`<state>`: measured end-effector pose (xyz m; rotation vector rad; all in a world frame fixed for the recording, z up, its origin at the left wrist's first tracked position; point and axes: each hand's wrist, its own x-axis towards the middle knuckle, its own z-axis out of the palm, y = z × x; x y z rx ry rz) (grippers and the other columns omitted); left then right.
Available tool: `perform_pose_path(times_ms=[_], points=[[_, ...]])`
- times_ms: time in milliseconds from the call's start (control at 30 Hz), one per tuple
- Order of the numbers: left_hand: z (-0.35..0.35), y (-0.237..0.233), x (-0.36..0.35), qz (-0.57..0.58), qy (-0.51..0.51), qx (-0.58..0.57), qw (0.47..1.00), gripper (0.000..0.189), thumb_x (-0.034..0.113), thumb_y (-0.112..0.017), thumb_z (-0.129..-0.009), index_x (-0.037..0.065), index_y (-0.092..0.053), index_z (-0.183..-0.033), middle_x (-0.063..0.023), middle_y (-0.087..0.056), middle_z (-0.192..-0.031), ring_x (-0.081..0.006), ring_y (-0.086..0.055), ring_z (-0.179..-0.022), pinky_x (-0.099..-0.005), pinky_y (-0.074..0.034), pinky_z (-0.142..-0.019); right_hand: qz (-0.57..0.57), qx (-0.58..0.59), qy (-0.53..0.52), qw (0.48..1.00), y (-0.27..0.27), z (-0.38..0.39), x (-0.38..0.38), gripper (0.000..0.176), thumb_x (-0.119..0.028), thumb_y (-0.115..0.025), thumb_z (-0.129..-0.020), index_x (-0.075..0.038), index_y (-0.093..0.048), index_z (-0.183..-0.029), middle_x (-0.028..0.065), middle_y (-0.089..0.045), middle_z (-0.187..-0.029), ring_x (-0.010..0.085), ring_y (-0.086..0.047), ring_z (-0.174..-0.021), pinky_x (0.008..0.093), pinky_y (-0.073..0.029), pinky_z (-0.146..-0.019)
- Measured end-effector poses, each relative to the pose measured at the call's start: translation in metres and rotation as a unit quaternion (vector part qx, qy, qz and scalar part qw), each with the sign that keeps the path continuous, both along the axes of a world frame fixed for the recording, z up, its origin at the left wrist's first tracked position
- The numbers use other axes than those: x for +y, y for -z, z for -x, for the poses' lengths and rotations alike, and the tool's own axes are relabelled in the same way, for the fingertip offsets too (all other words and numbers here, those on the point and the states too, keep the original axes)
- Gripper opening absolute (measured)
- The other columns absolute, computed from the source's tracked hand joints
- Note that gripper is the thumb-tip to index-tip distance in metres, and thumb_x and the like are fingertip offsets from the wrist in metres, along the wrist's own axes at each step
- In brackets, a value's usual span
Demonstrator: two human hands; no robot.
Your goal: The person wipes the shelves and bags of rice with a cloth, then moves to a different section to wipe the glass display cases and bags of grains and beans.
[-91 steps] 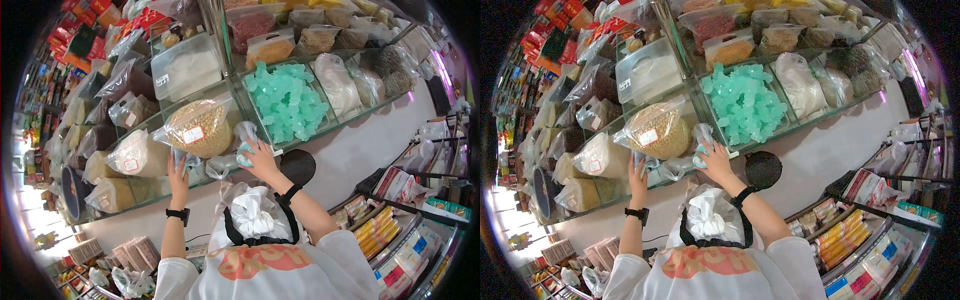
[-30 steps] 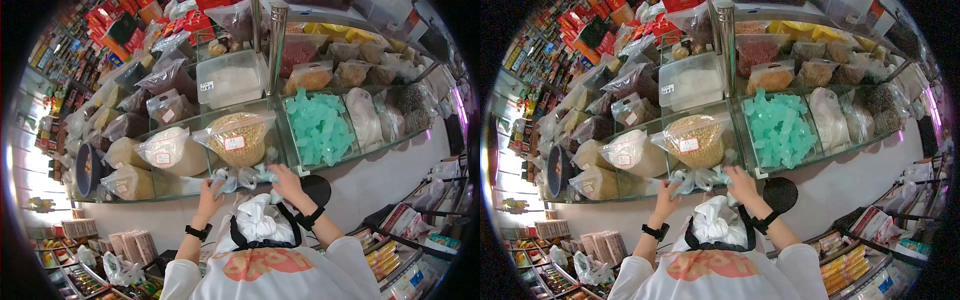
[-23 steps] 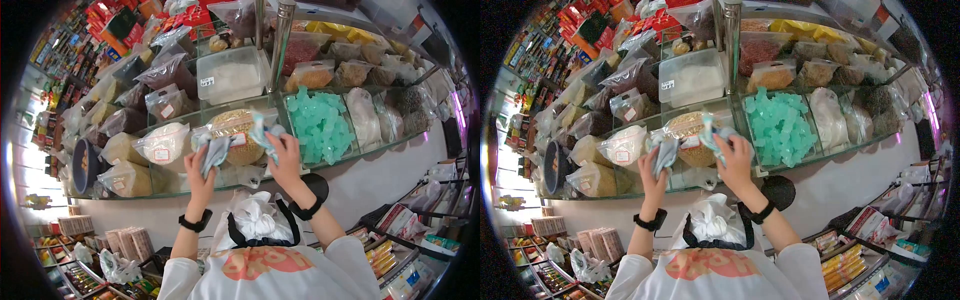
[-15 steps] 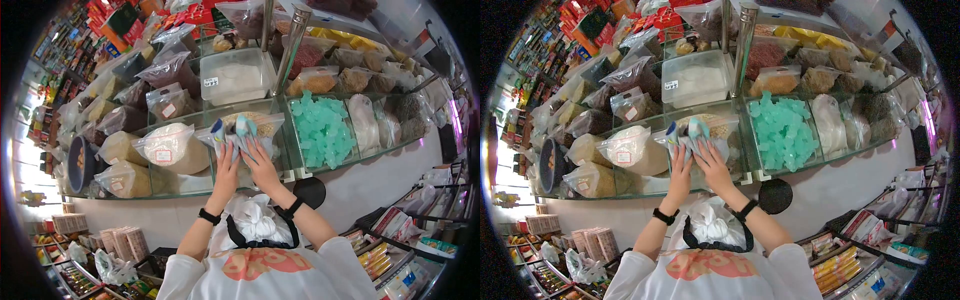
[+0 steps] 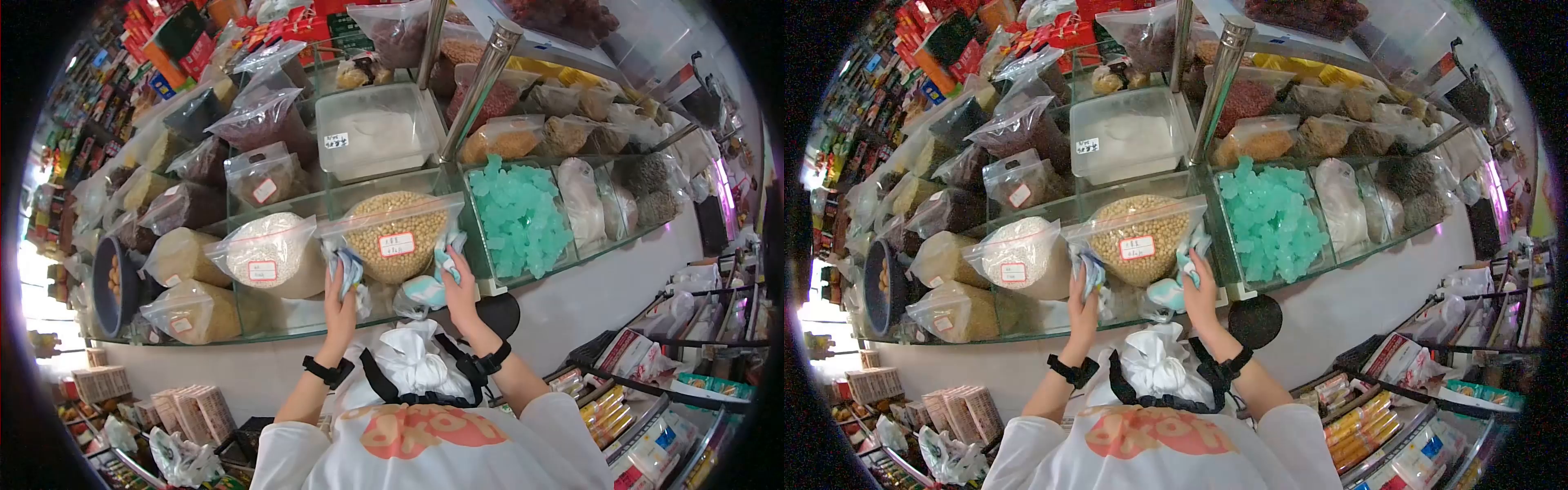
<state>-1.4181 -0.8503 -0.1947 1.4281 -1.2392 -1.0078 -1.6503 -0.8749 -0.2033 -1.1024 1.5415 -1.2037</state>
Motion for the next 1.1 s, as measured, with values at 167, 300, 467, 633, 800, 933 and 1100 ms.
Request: perform_pose_path(times_ms=[167,300,467,633,800,933,1100], points=[[0.013,0.031,-0.024,-0.011,-0.028,-0.005,1.0,0.055,0.0,-0.044,-0.087,0.002,-0.032,-0.14,-0.0201,-0.023,-0.147,-0.0295,-0.025,-0.136,-0.0301,-0.026,-0.105,-0.1,-0.176,0.086,0.976,0.025,-0.028,-0.016,0.057,-0.001,-0.049,-0.087,0.0,-0.031,-0.141,0.0116,-0.046,-0.133,0.0181,-0.044,-0.119,0.0283,-0.033,-0.099],[0.022,0.066,-0.024,-0.244,-0.059,0.185,0.95,0.058,-0.001,-0.044,-0.086,0.001,-0.027,-0.141,-0.0179,-0.038,-0.138,-0.0288,-0.039,-0.125,-0.0317,-0.034,-0.1,-0.181,-0.21,0.067,0.959,0.055,-0.023,-0.023,0.054,-0.002,-0.045,-0.087,0.003,-0.031,-0.139,0.0161,-0.053,-0.122,0.0228,-0.053,-0.105,0.0335,-0.042,-0.089],[0.005,0.06,-0.049,-0.386,-0.023,0.364,0.847,0.056,-0.003,-0.045,-0.085,-0.001,-0.03,-0.139,-0.0128,-0.051,-0.124,-0.0236,-0.057,-0.101,-0.0337,-0.048,-0.083,-0.204,-0.292,0.118,0.927,-0.01,-0.022,-0.041,0.05,-0.001,-0.049,-0.085,0.001,-0.039,-0.134,0.0127,-0.056,-0.115,0.0234,-0.058,-0.096,0.0356,-0.048,-0.08],[-0.004,-0.013,-0.063,-0.247,-0.035,0.335,0.908,0.051,-0.003,-0.042,-0.09,0.002,-0.029,-0.139,-0.0104,-0.053,-0.12,-0.0197,-0.058,-0.098,-0.0325,-0.049,-0.081,-0.064,-0.186,0.126,0.972,-0.006,-0.027,-0.041,0.047,0.003,-0.046,-0.085,0.004,-0.042,-0.132,0.0132,-0.056,-0.116,0.0207,-0.057,-0.097,0.0309,-0.046,-0.084],[0.01,0.06,-0.053,-0.25,-0.047,0.26,0.931,0.057,-0.003,-0.042,-0.09,0.001,-0.021,-0.143,-0.0125,-0.051,-0.125,-0.021,-0.056,-0.104,-0.032,-0.046,-0.085,-0.192,-0.165,0.134,0.958,0.05,-0.027,-0.035,0.037,0.002,-0.043,-0.083,0.007,-0.05,-0.12,0.0138,-0.057,-0.111,0.0198,-0.057,-0.096,0.0323,-0.045,-0.083],[0.016,0.051,-0.053,-0.337,-0.053,0.31,0.887,0.05,-0.003,-0.042,-0.088,0.0,-0.031,-0.136,-0.0141,-0.052,-0.125,-0.0252,-0.055,-0.106,-0.0356,-0.044,-0.091,-0.214,-0.145,0.15,0.954,0.078,-0.028,-0.03,0.035,0.002,-0.043,-0.084,0.007,-0.05,-0.118,0.0147,-0.058,-0.107,0.021,-0.058,-0.096,0.0337,-0.046,-0.081],[0.001,-0.005,-0.043,-0.169,0.351,0.206,0.898,0.04,-0.002,-0.045,-0.086,-0.001,-0.044,-0.125,-0.0164,-0.055,-0.12,-0.0296,-0.057,-0.107,-0.0425,-0.045,-0.093,-0.343,-0.41,0.1,0.839,0.007,-0.034,-0.034,0.03,-0.005,-0.04,-0.09,0.002,-0.049,-0.118,0.0173,-0.059,-0.109,0.0273,-0.061,-0.097,0.039,-0.049,-0.079]])
